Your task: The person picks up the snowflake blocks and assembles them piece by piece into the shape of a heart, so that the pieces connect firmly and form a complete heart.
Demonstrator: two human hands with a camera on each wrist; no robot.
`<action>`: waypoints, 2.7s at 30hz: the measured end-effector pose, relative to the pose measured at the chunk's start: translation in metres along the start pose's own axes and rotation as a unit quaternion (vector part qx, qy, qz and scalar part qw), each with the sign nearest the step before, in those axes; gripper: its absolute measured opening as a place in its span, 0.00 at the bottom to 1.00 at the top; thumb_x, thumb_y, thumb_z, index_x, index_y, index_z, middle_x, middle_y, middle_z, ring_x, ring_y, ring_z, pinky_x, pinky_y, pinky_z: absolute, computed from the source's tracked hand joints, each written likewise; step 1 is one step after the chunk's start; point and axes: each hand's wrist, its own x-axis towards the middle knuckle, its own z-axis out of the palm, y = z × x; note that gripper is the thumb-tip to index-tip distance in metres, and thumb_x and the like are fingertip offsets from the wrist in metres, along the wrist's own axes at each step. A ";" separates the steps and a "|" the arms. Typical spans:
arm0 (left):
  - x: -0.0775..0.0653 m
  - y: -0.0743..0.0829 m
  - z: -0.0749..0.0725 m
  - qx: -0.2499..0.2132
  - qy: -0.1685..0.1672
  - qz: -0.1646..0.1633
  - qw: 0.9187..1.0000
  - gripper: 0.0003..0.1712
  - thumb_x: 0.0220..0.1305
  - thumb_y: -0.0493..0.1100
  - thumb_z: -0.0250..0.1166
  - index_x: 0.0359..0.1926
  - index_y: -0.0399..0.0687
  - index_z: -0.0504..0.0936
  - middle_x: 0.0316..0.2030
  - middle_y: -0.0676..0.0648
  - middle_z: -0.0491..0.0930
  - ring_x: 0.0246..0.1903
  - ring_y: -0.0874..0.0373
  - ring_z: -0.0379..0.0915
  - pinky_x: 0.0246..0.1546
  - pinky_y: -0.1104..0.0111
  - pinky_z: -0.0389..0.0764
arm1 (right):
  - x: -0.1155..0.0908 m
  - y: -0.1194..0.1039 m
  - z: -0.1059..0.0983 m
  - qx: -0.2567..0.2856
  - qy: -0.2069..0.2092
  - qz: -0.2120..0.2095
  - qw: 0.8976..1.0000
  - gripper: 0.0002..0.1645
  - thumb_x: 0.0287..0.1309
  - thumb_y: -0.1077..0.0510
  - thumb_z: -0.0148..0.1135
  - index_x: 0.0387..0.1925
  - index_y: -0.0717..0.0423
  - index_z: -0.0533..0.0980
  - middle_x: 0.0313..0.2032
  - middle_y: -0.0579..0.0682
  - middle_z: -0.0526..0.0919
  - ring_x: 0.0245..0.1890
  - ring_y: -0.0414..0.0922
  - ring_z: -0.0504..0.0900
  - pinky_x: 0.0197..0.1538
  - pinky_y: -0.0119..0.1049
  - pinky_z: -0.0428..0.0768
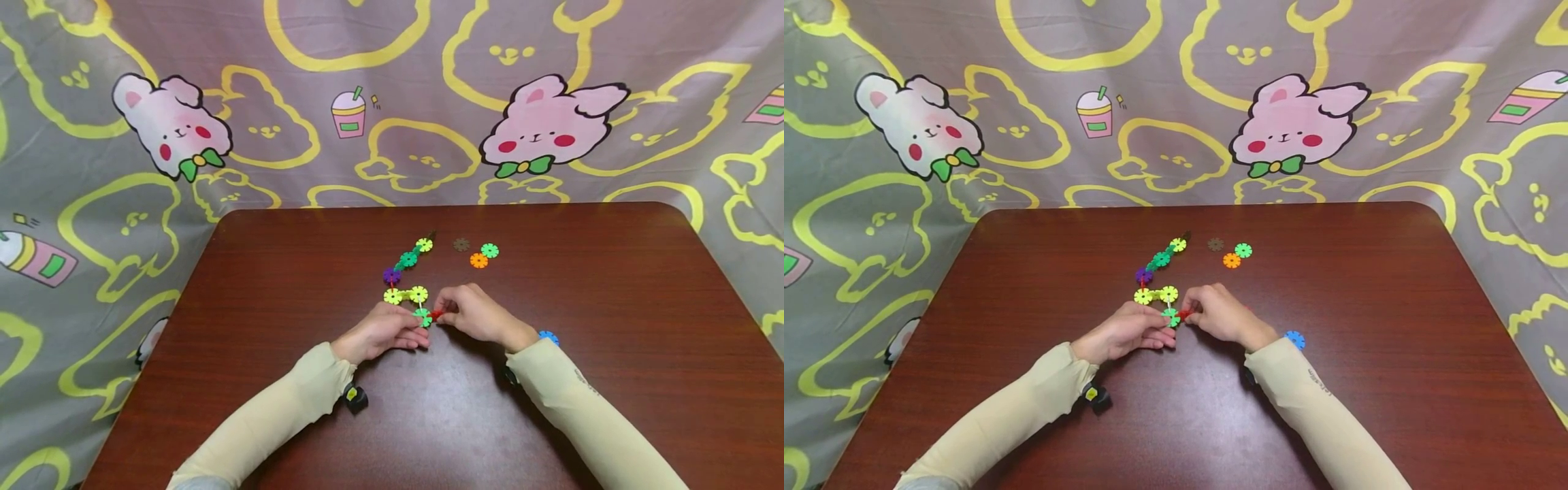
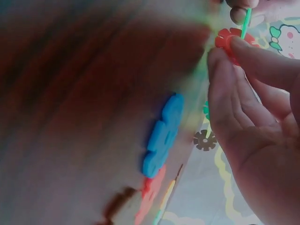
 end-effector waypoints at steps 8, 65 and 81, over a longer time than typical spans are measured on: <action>-0.002 0.001 -0.006 0.008 -0.010 -0.003 1.000 0.14 0.68 0.35 0.56 0.49 0.27 0.76 0.26 0.47 0.84 0.27 0.60 0.84 0.29 0.73 0.81 | -0.003 0.006 -0.018 0.037 -0.025 0.020 0.999 0.10 0.54 0.66 0.67 0.40 0.56 0.80 0.36 0.49 0.86 0.35 0.41 0.83 0.41 0.37 0.81; -0.020 0.001 -0.013 0.150 0.035 0.051 0.987 0.10 0.63 0.34 0.62 0.42 0.32 0.71 0.26 0.40 0.83 0.19 0.60 0.81 0.25 0.69 0.83 | -0.031 0.041 -0.050 0.017 -0.008 0.097 0.995 0.06 0.55 0.67 0.64 0.35 0.57 0.76 0.29 0.48 0.82 0.28 0.41 0.75 0.34 0.33 0.72; -0.027 0.009 -0.014 0.396 0.147 0.148 0.894 0.13 0.61 0.44 0.64 0.43 0.43 0.74 0.21 0.50 0.84 0.18 0.63 0.80 0.29 0.70 0.78 | -0.011 0.016 -0.018 0.226 -0.017 0.130 0.965 0.09 0.55 0.72 0.60 0.40 0.71 0.74 0.31 0.60 0.81 0.28 0.44 0.83 0.35 0.40 0.85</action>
